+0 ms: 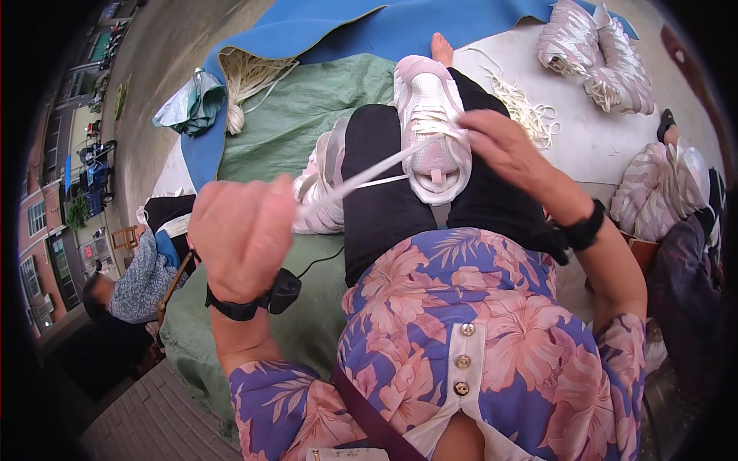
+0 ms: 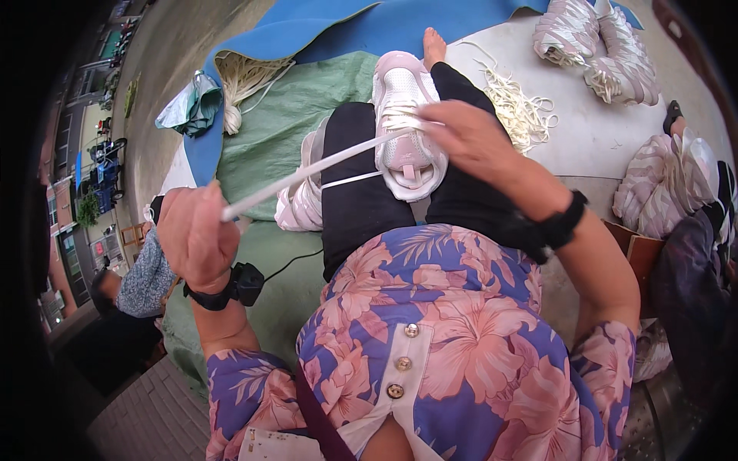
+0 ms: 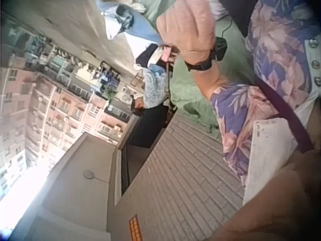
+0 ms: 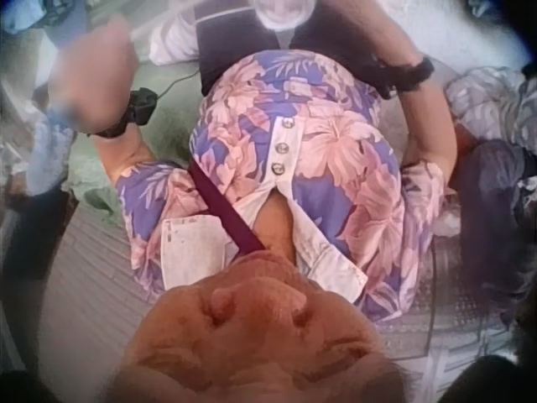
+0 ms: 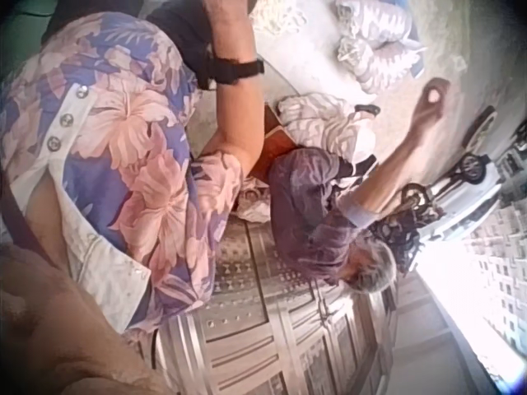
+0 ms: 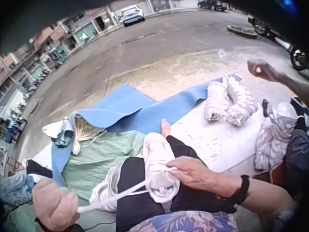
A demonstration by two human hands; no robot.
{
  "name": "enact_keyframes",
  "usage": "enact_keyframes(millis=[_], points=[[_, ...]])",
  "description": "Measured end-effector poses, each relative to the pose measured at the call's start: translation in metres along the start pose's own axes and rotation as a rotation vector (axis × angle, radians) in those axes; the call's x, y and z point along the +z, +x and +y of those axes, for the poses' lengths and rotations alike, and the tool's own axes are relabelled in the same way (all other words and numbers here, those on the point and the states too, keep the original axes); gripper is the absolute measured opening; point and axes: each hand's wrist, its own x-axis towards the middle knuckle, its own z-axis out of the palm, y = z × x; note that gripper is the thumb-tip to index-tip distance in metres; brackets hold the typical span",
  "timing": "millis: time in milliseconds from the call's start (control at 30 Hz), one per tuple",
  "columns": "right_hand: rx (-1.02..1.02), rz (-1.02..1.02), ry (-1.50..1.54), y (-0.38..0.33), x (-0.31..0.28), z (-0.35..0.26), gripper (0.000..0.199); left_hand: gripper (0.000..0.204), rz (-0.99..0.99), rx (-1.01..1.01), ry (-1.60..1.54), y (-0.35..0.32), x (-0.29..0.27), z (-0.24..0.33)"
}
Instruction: The person threads white shoelaces through the eyelets of a pink and white sneaker, pulling them tight and arranging the laces. They repeat this process for a second shoe, ensuring the laces are properly seated in the eyelets.
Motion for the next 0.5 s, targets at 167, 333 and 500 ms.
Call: enact_keyframes(millis=[167,333,500], points=[[0.083,-0.319,0.683,0.040,0.017,-0.084,0.039,0.039,0.021,0.151,-0.050,0.035,0.016,0.005],[0.104,-0.057,0.808,0.001,-0.066,-0.107,0.030,0.027,0.037,0.013,-0.170,0.030,0.076,-0.010],[-0.146,0.157,0.794,-0.055,-0.134,-0.121,0.018,0.014,-0.134,-0.281,-0.764,0.038,0.163,0.009]])
